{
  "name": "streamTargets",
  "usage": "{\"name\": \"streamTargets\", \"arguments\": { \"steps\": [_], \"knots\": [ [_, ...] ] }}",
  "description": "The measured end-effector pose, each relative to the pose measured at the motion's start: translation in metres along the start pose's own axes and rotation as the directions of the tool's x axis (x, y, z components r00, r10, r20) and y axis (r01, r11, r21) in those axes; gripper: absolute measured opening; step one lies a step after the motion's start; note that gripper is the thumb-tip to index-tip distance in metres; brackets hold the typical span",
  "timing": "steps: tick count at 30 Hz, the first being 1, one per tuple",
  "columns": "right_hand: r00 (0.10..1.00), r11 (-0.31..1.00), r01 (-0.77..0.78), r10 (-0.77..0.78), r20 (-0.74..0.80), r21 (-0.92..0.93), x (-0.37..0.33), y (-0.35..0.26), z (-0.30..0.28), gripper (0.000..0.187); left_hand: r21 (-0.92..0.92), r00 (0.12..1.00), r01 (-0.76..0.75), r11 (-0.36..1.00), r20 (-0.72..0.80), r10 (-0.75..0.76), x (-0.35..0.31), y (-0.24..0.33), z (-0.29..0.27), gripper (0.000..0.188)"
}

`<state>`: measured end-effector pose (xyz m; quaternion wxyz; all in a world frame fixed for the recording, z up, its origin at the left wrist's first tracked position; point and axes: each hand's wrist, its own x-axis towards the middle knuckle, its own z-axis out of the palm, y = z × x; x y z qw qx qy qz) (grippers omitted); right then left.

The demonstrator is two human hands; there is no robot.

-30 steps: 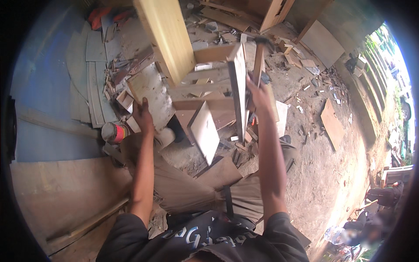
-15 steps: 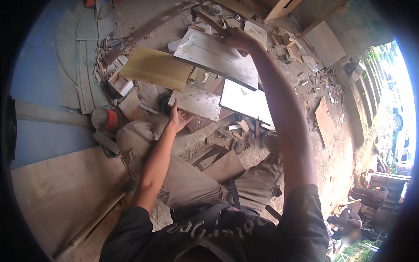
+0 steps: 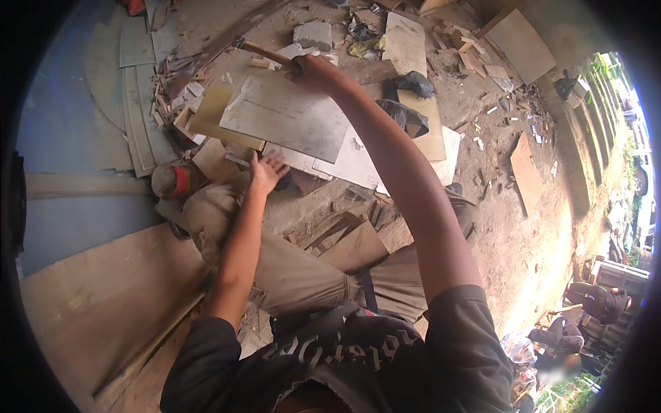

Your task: The person sits on the floor and uses a hammer to drive nails into a wooden frame, repeatedly adjusting and flipping the frame to secure the pieces. The person also handles a black plastic bag and other wooden scraps during the process.

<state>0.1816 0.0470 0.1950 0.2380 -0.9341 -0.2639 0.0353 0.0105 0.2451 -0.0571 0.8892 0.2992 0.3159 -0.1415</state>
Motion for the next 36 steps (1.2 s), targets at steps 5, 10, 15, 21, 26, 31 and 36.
{"name": "streamTargets", "arguments": {
  "steps": [5, 10, 15, 21, 26, 31, 36],
  "knots": [
    [0.996, 0.999, 0.002, 0.001, -0.088, 0.036, -0.016, 0.019, 0.001, 0.029, 0.060, 0.972, -0.227, 0.972, 0.080, 0.222, -0.048, 0.036, 0.043, 0.061],
    [0.979, 0.999, 0.026, -0.018, -0.202, 0.036, -0.025, 0.022, -0.002, 0.028, 0.024, 0.985, -0.166, 0.986, 0.046, 0.164, -0.081, 0.047, 0.057, 0.059],
    [0.930, 0.978, -0.100, 0.157, -0.334, 0.183, -0.059, 0.010, -0.024, 0.032, 0.373, 0.889, -0.383, 0.845, -0.101, 0.447, -0.099, 0.078, 0.075, 0.056],
    [0.843, 0.952, -0.210, 0.291, -0.452, 0.221, -0.145, 0.064, -0.044, 0.034, 0.069, 0.875, -0.479, 0.875, 0.113, 0.470, -0.106, 0.105, 0.122, 0.045],
    [0.796, 0.463, -0.180, 0.587, -0.147, 0.868, -0.220, 0.087, -0.012, 0.035, 0.064, 0.837, -0.546, 0.836, 0.094, 0.539, -0.094, 0.095, 0.144, 0.036],
    [0.739, 0.291, -0.263, 0.674, -0.002, 0.920, -0.258, 0.065, 0.012, 0.036, 0.053, 0.836, -0.549, 0.834, 0.040, 0.547, -0.076, 0.098, 0.152, 0.036],
    [0.689, 0.331, -0.256, 0.722, -0.069, 0.908, -0.277, 0.087, 0.035, 0.031, -0.032, 0.844, -0.530, 0.847, -0.114, 0.524, -0.080, 0.082, 0.205, 0.043]
  ]
}}
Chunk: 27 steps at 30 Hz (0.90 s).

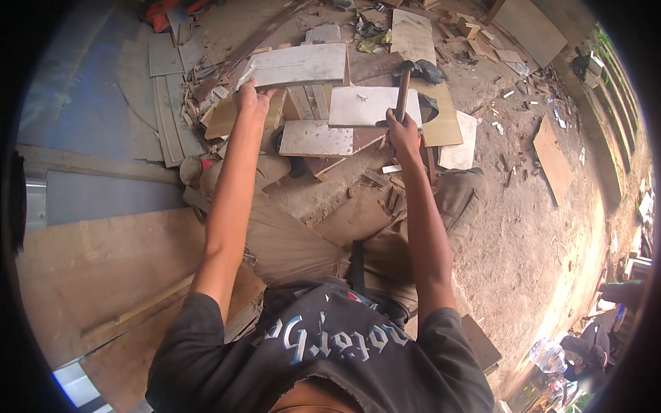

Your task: The person sits on the floor and uses a hammer to drive nails into a wooden frame, repeatedly adjusting and flipping the frame to secure the pieces. The person also handles a black plastic bag and other wooden scraps during the process.

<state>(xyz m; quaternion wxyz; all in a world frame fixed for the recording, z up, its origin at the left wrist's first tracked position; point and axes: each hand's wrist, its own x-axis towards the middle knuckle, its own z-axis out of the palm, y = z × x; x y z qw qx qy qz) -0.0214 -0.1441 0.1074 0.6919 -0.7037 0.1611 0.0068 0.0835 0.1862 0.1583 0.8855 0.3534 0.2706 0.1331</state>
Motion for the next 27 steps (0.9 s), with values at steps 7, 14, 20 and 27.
{"name": "streamTargets", "arguments": {
  "steps": [7, 14, 20, 27],
  "knots": [
    [0.978, 0.947, 0.153, -0.186, -0.093, -0.283, 0.013, 0.038, -0.023, 0.041, 0.126, 0.994, -0.073, 0.989, 0.093, 0.061, 0.038, 0.010, 0.010, 0.046],
    [0.955, 0.826, 0.247, -0.296, -0.017, -0.507, 0.000, 0.041, 0.011, 0.035, 0.388, 0.984, -0.071, 0.919, 0.180, 0.000, 0.054, 0.020, 0.025, 0.037],
    [0.944, 0.763, 0.294, -0.325, 0.053, -0.575, -0.015, 0.041, 0.039, 0.046, 0.577, 0.980, -0.191, 0.794, 0.157, 0.122, 0.058, 0.021, 0.029, 0.044],
    [0.934, 0.728, 0.340, -0.336, 0.122, -0.596, -0.014, 0.032, 0.042, 0.048, 0.689, 0.848, -0.529, 0.496, 0.455, 0.272, 0.081, 0.014, -0.025, 0.072]
  ]
}}
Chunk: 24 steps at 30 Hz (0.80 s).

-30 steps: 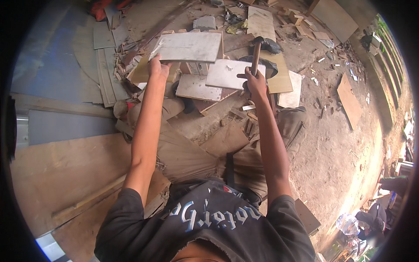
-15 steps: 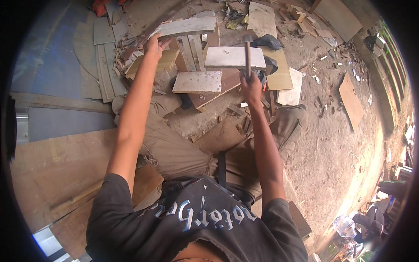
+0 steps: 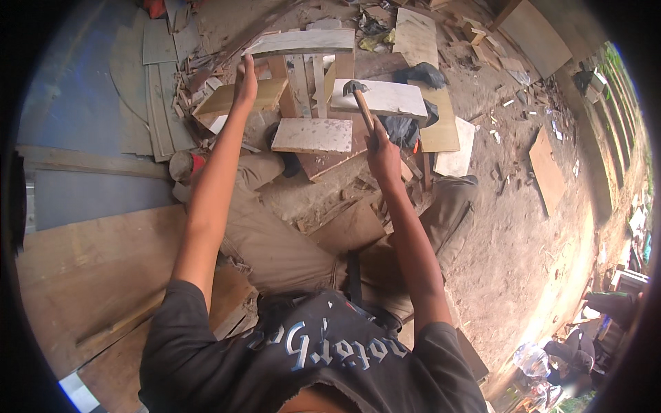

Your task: The person sits on the floor and uses a hammer to drive nails into a wooden frame, repeatedly adjusting and flipping the frame to secure the pieces. The person also handles a black plastic bag and other wooden scraps during the process.

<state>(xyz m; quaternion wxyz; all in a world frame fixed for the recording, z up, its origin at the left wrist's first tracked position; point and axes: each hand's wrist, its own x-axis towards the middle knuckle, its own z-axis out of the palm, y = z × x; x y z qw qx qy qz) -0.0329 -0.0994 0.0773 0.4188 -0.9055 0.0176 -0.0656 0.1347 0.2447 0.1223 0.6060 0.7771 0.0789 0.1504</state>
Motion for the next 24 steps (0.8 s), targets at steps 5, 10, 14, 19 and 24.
{"name": "streamTargets", "arguments": {
  "steps": [5, 10, 14, 19, 24],
  "knots": [
    [0.999, 1.000, -0.024, 0.023, -0.032, -0.010, 0.003, 0.008, -0.001, 0.046, 0.500, 0.859, -0.453, 0.738, 0.466, 0.212, -0.055, -0.038, -0.021, 0.063],
    [1.000, 0.999, -0.014, 0.014, -0.009, 0.037, 0.015, 0.013, 0.002, 0.046, 0.558, 0.791, -0.600, 0.573, 0.518, 0.325, -0.059, -0.044, -0.026, 0.046],
    [1.000, 1.000, 0.026, -0.026, -0.009, 0.010, 0.031, 0.007, -0.002, 0.047, 0.566, 0.784, -0.620, 0.543, 0.472, 0.404, -0.047, -0.053, -0.018, 0.041],
    [0.998, 0.997, -0.063, 0.064, -0.014, 0.036, 0.041, -0.002, 0.001, 0.045, 0.585, 0.801, -0.599, 0.546, 0.427, 0.420, -0.037, -0.055, -0.010, 0.037],
    [0.997, 0.998, 0.017, -0.012, -0.071, 0.063, 0.049, 0.003, 0.005, 0.045, 0.608, 0.825, -0.566, 0.557, 0.406, 0.394, -0.029, -0.052, 0.000, 0.036]
  ]
}}
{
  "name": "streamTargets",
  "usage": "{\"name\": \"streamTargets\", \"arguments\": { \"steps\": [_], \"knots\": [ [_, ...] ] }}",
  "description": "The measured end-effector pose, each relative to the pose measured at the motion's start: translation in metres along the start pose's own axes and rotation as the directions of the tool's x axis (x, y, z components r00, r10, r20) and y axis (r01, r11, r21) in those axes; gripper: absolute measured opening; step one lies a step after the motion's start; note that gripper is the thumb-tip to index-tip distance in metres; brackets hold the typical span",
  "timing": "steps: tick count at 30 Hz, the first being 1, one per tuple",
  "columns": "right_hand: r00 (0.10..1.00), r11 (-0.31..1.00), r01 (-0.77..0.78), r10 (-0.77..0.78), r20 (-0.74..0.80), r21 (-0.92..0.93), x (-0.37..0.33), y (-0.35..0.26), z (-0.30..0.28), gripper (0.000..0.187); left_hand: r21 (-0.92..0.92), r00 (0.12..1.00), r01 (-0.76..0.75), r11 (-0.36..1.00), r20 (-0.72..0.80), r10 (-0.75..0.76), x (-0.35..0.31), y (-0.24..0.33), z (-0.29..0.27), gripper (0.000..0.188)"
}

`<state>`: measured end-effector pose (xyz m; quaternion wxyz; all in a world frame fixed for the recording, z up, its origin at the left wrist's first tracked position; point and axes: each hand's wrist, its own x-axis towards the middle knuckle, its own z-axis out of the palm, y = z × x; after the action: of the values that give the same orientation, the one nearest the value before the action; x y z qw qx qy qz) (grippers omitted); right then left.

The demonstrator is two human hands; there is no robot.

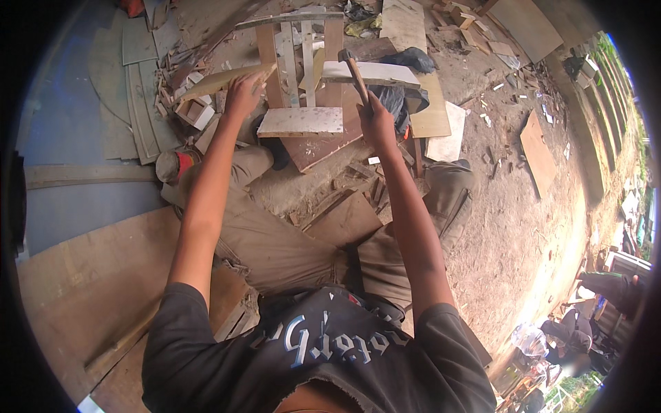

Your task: The person sits on the floor and uses a hammer to drive nails into a wooden frame, repeatedly adjusting and flipping the frame to secure the pieces. The person also handles a black plastic bag and other wooden scraps during the process.

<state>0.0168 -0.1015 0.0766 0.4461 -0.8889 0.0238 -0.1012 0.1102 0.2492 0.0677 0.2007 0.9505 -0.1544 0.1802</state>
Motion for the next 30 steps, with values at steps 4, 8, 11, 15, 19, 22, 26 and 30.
{"name": "streamTargets", "arguments": {
  "steps": [4, 8, 11, 15, 19, 22, 26, 30],
  "knots": [
    [0.997, 0.998, -0.066, 0.067, 0.040, -0.006, 0.010, -0.003, 0.001, 0.045, -0.008, 0.998, 0.047, 0.999, 0.031, -0.046, 0.008, -0.007, 0.002, 0.036],
    [0.999, 0.998, -0.044, 0.045, 0.027, -0.035, 0.019, 0.011, 0.005, 0.044, 0.002, 0.999, 0.007, 1.000, 0.034, -0.007, 0.014, -0.006, 0.004, 0.037],
    [0.999, 0.999, -0.032, 0.032, -0.001, -0.030, 0.021, 0.015, 0.009, 0.043, -0.013, 0.999, 0.022, 1.000, 0.041, -0.021, 0.017, -0.006, 0.003, 0.037],
    [1.000, 1.000, -0.010, 0.010, -0.022, -0.019, 0.022, 0.015, 0.011, 0.042, -0.093, 0.997, 0.047, 0.995, 0.064, -0.042, 0.019, -0.007, 0.000, 0.039],
    [0.999, 0.999, 0.017, -0.019, -0.042, -0.040, 0.022, 0.014, 0.011, 0.043, -0.062, 0.999, 0.015, 0.998, 0.043, -0.012, 0.020, -0.010, 0.000, 0.042],
    [1.000, 0.999, 0.007, -0.008, -0.025, -0.041, 0.024, 0.011, 0.012, 0.045, -0.063, 1.000, -0.004, 0.998, 0.025, 0.006, 0.020, -0.016, 0.000, 0.043],
    [1.000, 1.000, -0.010, 0.010, -0.009, -0.029, 0.015, 0.012, 0.011, 0.045, -0.054, 0.993, 0.062, 0.997, 0.100, -0.057, 0.012, -0.013, 0.002, 0.040],
    [1.000, 0.999, -0.007, 0.007, -0.017, -0.043, 0.016, 0.013, 0.012, 0.045, -0.045, 0.995, 0.041, 0.998, 0.088, -0.037, 0.012, -0.012, 0.001, 0.039]
  ]
}}
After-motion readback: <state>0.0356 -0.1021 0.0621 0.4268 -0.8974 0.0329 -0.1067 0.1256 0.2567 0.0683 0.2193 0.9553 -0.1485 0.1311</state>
